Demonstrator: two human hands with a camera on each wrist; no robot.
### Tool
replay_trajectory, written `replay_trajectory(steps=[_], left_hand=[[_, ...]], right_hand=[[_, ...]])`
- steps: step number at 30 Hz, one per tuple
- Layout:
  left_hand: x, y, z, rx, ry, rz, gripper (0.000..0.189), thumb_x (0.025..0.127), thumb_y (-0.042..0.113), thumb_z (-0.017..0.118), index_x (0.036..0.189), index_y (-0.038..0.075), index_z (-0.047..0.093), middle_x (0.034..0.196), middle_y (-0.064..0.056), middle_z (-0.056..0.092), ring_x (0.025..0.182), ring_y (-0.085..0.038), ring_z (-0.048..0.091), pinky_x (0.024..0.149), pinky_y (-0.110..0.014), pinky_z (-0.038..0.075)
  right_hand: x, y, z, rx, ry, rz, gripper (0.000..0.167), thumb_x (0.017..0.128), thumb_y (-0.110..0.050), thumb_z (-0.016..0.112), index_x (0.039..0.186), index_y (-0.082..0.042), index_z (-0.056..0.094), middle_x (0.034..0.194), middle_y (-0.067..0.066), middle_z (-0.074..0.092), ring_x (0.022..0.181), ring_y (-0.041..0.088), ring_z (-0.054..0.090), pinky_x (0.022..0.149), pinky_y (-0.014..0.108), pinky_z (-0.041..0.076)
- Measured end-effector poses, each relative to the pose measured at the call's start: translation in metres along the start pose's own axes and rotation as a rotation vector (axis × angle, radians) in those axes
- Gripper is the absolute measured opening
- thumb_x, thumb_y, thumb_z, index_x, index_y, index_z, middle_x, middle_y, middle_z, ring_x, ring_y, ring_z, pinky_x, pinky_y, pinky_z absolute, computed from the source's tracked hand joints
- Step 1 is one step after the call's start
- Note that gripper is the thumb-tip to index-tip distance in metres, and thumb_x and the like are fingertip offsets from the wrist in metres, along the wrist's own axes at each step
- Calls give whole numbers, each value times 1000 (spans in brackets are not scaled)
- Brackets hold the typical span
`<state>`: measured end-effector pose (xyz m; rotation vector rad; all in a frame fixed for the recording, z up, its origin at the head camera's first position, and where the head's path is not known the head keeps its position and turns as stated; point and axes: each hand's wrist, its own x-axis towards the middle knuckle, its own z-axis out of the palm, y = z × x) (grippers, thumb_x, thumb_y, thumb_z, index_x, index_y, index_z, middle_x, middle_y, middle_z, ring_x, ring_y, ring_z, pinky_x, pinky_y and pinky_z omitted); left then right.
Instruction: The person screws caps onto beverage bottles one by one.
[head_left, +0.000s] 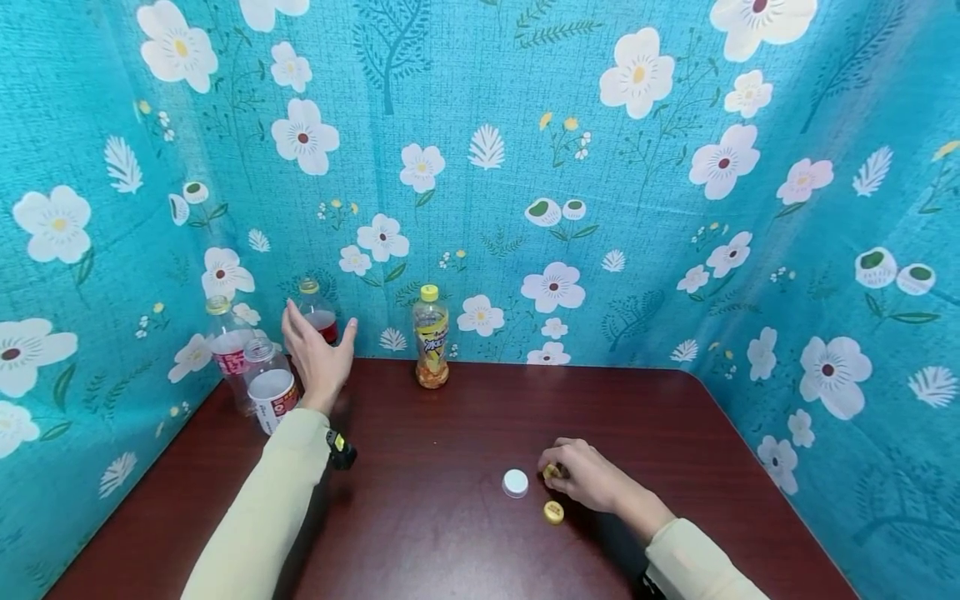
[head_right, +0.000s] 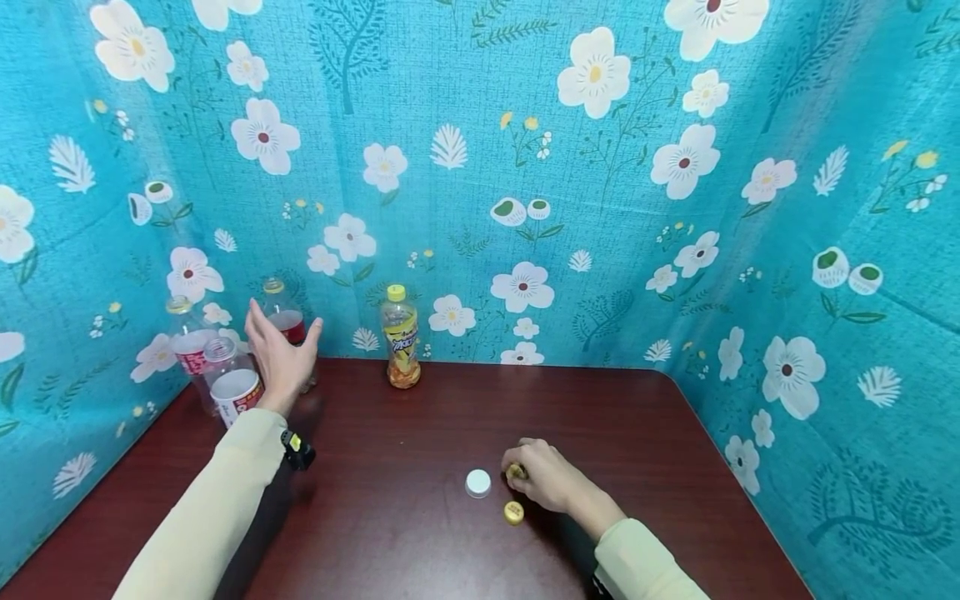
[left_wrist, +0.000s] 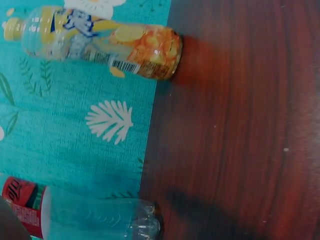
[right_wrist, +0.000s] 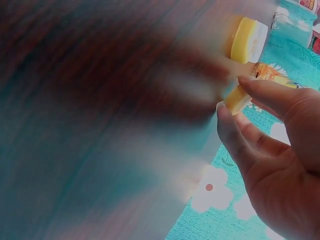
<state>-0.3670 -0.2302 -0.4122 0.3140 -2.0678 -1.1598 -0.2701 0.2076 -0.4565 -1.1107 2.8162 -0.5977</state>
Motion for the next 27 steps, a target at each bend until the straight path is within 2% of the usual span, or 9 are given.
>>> replay_trajectory(steps=[6,13,18,27], left_hand=[[12,-2,1,-57,4,-115,105,92,53,71,165,24,1,169,-12,10,154,-34,17,123,-56,20],[20,-7,2,-59,20,-163,100,93,56,67,165,23,8,168,-14,16,152,-36,25,121,-57,23],[22,-10,4,-47,31,-166,94,96,58,63,165,22,12,168,-14,18,152,-35,25,121,-56,23],[27,-14,6,-43,43,-127,83,98,51,63,163,16,25,161,-20,32,147,-38,34,119,-55,28]], right_hand=[[-1,1,-1,18,9,-13,14,90,-3,76,102,-10,76,95,0,68,84,12,63,69,27,54],[0,4,-2,51,23,-8,14,89,-3,77,101,-10,77,94,-2,68,85,12,63,70,27,55],[0,4,-2,74,21,7,14,89,-3,77,102,-10,77,96,0,68,85,14,63,70,28,55],[-3,3,-1,113,10,11,14,90,-2,76,103,-8,77,96,1,67,83,12,64,69,23,55]])
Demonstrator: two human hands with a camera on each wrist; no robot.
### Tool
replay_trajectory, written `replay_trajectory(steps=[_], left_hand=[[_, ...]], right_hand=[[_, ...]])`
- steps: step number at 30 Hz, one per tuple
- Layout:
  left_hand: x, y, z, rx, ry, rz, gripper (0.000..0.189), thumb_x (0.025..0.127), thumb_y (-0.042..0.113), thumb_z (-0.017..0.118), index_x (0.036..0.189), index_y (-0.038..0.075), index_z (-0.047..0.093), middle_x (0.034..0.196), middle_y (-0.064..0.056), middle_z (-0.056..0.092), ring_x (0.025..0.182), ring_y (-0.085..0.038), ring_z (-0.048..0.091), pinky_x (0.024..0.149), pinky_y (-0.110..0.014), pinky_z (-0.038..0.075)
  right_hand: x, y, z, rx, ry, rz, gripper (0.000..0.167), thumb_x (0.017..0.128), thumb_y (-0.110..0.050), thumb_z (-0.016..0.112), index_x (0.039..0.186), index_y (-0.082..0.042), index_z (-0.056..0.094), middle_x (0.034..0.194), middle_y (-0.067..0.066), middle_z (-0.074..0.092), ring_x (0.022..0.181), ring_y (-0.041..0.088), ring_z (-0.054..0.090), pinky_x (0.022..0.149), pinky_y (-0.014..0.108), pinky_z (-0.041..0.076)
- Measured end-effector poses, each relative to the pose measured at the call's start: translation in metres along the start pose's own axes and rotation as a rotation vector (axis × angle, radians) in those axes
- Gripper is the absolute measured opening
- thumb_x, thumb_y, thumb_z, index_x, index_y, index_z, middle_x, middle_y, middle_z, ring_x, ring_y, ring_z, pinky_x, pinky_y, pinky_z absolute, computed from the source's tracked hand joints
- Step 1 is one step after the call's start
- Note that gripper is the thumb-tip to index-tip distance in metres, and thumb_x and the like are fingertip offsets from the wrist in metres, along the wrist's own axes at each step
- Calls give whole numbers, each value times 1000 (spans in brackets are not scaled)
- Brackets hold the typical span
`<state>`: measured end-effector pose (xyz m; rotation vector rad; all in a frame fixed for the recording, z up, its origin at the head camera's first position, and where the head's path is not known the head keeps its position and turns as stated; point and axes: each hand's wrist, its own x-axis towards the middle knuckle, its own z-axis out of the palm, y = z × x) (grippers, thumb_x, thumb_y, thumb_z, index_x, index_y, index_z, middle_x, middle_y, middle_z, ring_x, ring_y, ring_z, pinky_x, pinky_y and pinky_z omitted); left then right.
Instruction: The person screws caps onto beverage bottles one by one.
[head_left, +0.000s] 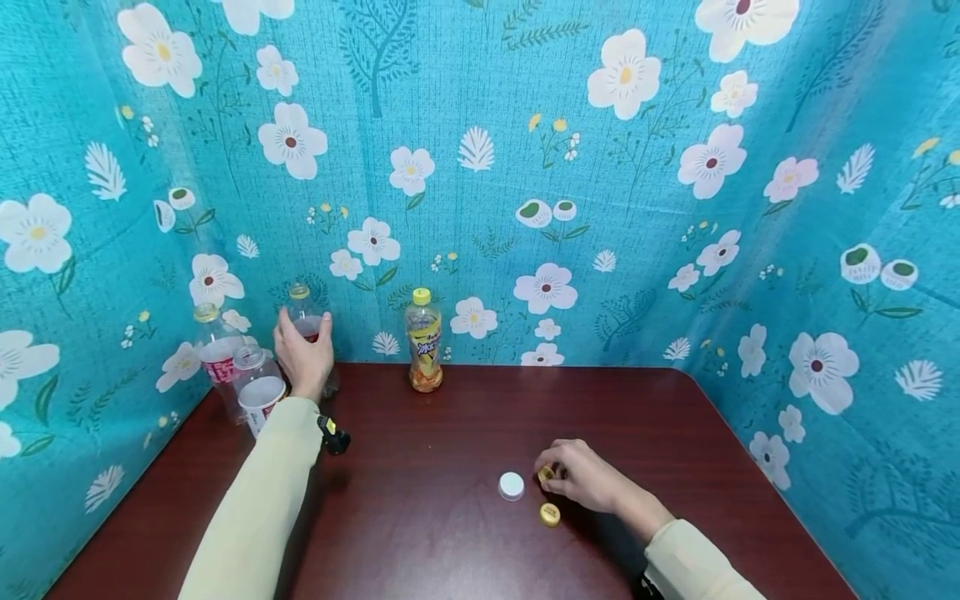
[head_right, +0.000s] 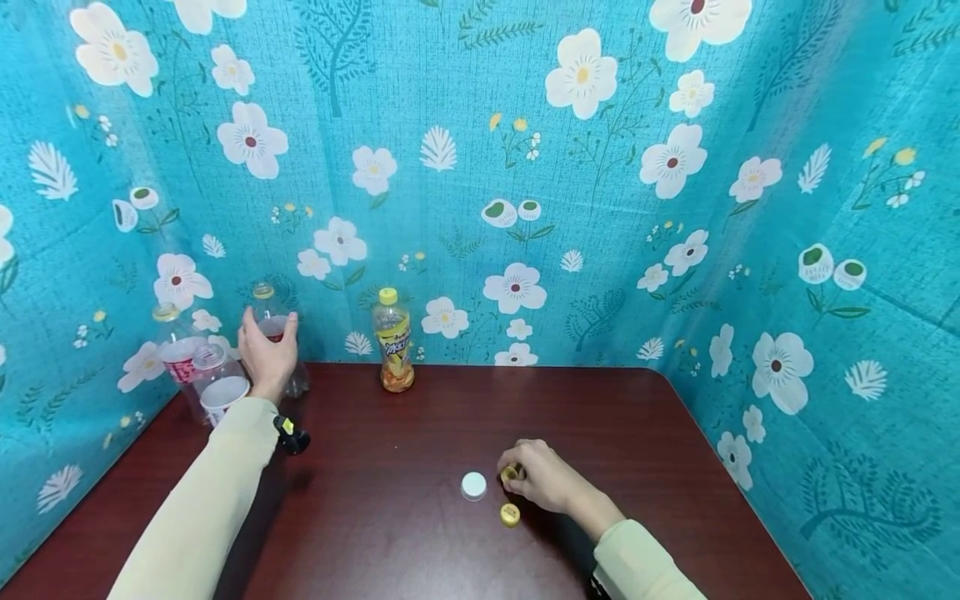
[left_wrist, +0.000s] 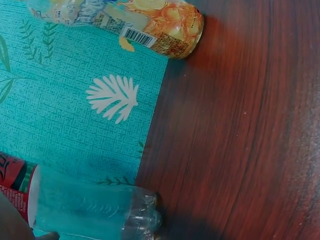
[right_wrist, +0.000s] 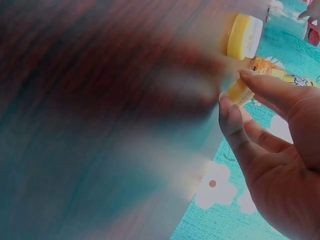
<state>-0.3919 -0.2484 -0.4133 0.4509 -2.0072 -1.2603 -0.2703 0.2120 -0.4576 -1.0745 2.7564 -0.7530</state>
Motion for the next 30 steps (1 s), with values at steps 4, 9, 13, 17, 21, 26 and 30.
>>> replay_trajectory(steps=[4,9,13,17,21,26,30], left_hand=[[1,0,-3,2,3,11,78,98,48,65,160,15,31,156,-22,39,145,-40,37,118,-55,31],[0,5,-6,6,28,49,73,96,46,68,155,12,40,148,-24,48,138,-42,44,114,-56,36],[-5,11,-8,-1,19,75,71,96,45,69,153,12,43,146,-23,50,136,-42,46,111,-56,38],[-13,16,-9,-6,-21,85,72,96,46,69,154,13,43,147,-22,49,136,-41,47,109,-57,41],[-24,20,-11,-6,-81,100,74,96,49,68,155,13,41,151,-20,48,137,-40,46,109,-57,41],[-36,21,-14,-10,-134,139,76,95,48,70,155,10,42,152,-18,49,136,-38,48,108,-56,43],[-43,21,-16,-10,-163,156,77,95,48,71,154,9,42,151,-19,50,134,-38,50,107,-56,44]], right_hand=[[0,-1,1,8,-1,-6,14,90,-2,76,103,-8,77,96,2,67,83,12,65,69,23,55],[1,-1,0,6,20,-14,15,89,-2,77,102,-7,77,96,2,68,82,12,66,68,25,56],[2,-1,-1,18,41,-19,17,86,0,79,102,-6,77,95,3,68,81,15,66,68,27,57],[4,-1,0,29,59,-22,19,84,2,80,102,-4,76,94,3,66,80,15,65,68,25,56],[5,-2,-1,30,75,-18,20,84,1,80,103,-4,75,93,2,65,80,14,64,68,23,56],[7,-3,-5,40,99,-11,20,87,-3,80,106,-4,75,93,0,66,81,13,64,68,24,56],[7,-3,-8,44,124,-19,19,89,-5,78,108,-5,75,95,0,67,81,10,64,70,27,58]])
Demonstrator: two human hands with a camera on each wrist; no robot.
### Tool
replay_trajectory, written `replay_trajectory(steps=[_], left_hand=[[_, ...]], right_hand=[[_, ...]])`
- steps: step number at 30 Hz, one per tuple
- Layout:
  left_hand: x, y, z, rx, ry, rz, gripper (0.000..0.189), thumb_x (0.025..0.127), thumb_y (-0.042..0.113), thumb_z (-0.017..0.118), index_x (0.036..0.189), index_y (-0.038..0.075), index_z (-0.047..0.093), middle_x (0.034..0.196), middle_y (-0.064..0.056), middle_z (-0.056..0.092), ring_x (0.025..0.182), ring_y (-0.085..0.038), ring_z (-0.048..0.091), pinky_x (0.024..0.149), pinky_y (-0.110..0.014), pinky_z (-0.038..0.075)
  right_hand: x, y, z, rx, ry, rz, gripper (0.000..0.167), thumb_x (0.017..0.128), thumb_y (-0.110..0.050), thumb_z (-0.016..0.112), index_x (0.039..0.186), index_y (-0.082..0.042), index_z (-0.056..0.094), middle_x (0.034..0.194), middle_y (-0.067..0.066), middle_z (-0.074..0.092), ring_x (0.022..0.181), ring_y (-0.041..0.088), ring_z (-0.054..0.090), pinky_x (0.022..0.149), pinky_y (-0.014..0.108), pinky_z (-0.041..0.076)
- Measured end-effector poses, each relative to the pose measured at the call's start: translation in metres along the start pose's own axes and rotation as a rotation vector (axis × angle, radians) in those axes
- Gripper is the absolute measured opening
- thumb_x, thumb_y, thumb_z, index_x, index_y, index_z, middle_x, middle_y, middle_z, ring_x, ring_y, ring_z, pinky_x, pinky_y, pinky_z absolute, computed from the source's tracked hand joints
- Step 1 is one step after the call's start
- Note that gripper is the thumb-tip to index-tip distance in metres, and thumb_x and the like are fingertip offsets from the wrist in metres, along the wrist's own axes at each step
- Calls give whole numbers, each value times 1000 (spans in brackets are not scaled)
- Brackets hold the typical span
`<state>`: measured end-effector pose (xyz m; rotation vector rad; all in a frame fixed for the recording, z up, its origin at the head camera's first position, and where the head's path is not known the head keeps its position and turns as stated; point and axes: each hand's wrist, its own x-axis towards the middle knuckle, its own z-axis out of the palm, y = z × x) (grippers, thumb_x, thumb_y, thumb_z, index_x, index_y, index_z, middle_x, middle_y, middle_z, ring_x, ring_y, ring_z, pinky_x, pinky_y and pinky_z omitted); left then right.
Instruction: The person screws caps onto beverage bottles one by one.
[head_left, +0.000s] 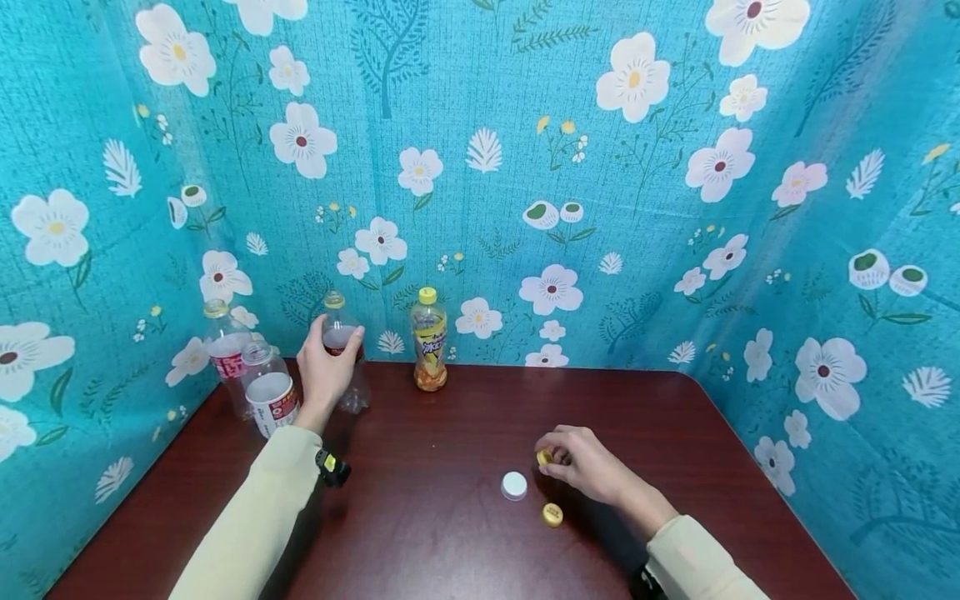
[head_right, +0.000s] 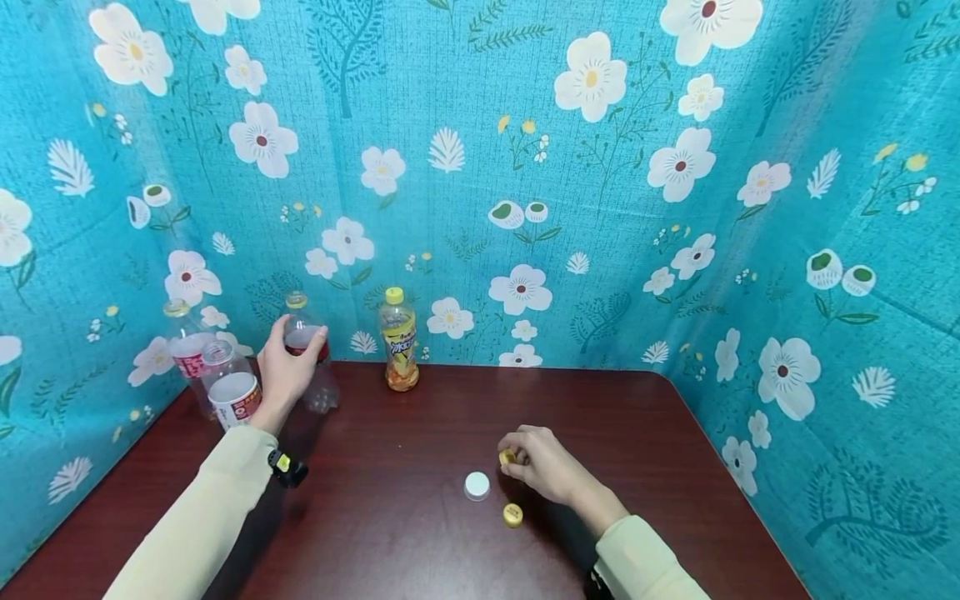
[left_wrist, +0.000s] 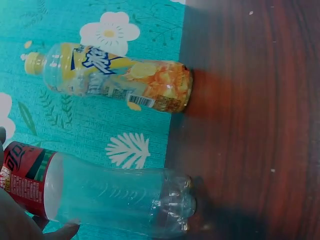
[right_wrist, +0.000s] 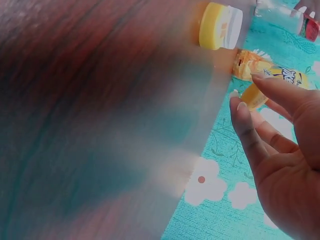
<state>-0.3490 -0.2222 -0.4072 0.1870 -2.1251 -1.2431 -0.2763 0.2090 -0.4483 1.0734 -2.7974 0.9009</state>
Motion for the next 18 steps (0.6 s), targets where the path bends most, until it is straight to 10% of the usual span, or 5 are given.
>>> replay_trajectory(steps=[18], left_hand=[[-15,2,-5,16,-71,46,73,94,45,72,152,11,44,144,-21,55,124,-37,56,101,-56,50]], right_hand=[[8,-4,-9,127,110,56,30,84,-2,83,110,-14,74,102,0,65,88,15,68,78,27,59]])
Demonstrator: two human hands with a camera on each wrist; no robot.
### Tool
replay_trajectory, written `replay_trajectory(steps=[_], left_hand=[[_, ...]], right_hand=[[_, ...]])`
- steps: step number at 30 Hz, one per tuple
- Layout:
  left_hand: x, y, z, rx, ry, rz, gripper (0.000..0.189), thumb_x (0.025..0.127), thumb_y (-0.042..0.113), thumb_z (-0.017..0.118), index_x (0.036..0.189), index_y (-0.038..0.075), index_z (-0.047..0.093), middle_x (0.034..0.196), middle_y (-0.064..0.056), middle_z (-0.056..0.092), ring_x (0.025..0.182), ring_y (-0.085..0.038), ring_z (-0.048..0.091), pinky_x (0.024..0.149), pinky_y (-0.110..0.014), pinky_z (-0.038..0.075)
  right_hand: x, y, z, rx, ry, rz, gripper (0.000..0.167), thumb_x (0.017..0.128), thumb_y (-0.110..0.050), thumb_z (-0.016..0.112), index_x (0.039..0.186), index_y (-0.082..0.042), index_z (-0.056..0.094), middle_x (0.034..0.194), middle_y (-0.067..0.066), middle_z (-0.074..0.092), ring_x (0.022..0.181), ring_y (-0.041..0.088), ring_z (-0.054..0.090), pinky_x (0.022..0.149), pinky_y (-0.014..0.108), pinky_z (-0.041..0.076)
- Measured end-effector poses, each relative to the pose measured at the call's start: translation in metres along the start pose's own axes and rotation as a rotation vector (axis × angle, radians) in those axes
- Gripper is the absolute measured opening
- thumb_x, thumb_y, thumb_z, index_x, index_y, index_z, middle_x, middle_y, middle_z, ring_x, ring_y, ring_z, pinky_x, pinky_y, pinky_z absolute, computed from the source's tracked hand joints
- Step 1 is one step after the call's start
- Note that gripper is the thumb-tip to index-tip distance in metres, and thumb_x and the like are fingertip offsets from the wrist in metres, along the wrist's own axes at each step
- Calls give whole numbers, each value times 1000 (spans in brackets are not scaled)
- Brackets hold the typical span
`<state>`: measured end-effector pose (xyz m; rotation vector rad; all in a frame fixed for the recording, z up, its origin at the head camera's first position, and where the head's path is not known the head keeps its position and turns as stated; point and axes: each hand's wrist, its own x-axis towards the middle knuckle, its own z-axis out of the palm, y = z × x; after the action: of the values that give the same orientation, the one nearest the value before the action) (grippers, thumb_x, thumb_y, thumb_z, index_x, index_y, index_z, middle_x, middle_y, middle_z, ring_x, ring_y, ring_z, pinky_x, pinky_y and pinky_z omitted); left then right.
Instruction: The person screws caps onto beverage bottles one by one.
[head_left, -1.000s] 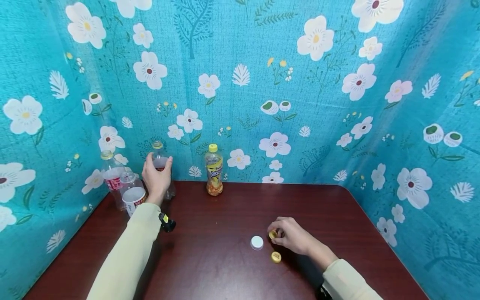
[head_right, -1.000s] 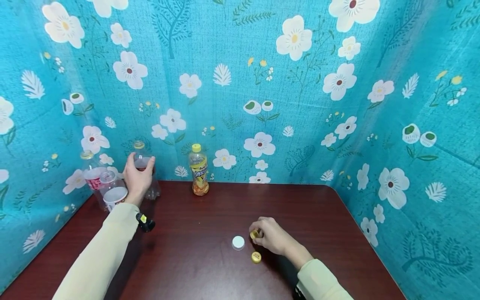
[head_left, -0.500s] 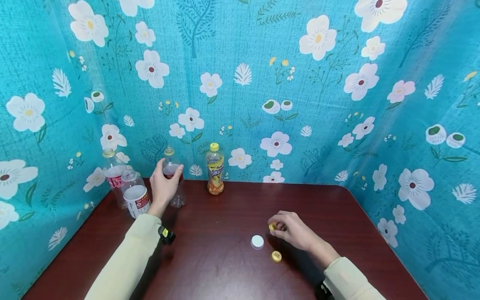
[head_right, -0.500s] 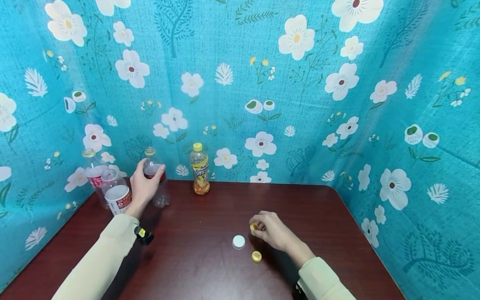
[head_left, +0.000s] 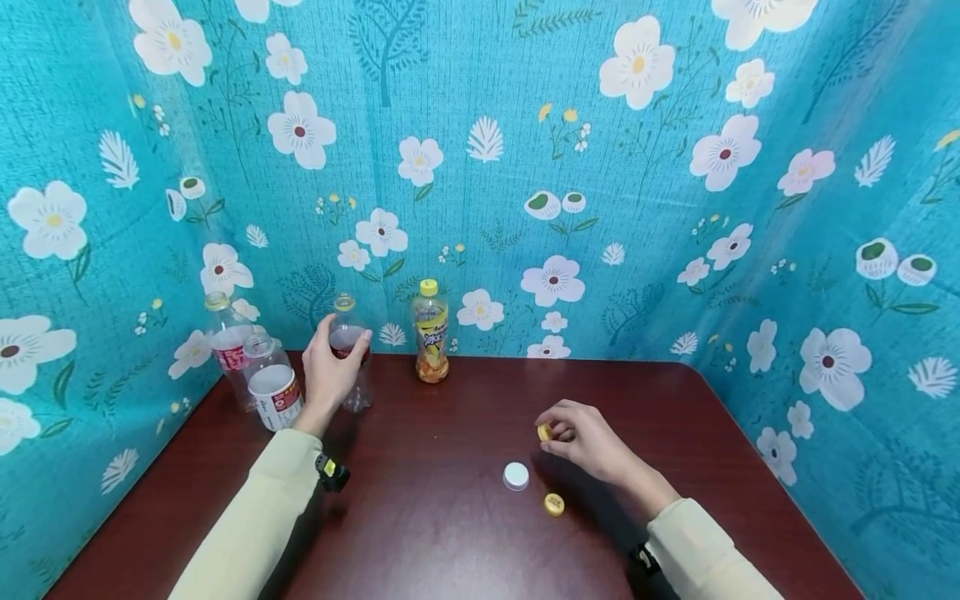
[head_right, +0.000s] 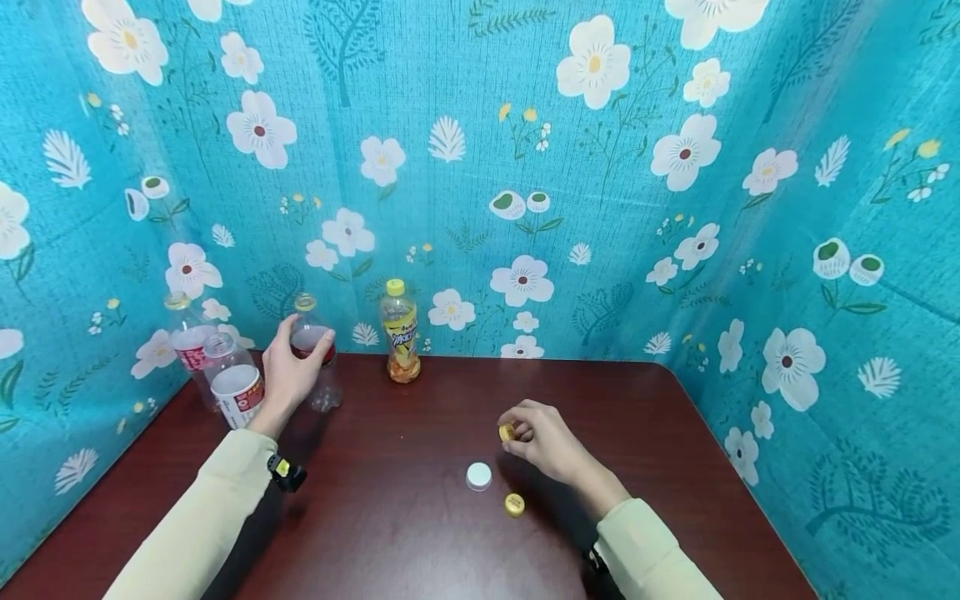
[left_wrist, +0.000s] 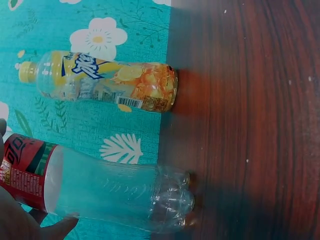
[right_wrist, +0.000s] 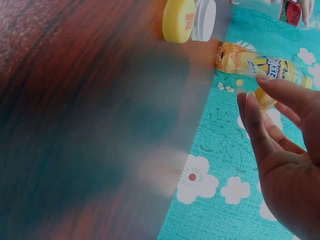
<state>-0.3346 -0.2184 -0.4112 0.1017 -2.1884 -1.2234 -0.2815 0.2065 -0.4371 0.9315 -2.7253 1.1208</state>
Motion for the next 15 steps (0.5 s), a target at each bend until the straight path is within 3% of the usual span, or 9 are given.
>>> replay_trajectory(steps=[15], left_hand=[[-14,22,6,-23,-121,68,76,94,44,73,154,12,40,142,-21,56,122,-38,58,97,-57,52]], right_hand=[[4,-3,-8,-13,41,-5,28,85,-6,83,110,-12,73,99,-2,65,87,13,67,77,27,59]])
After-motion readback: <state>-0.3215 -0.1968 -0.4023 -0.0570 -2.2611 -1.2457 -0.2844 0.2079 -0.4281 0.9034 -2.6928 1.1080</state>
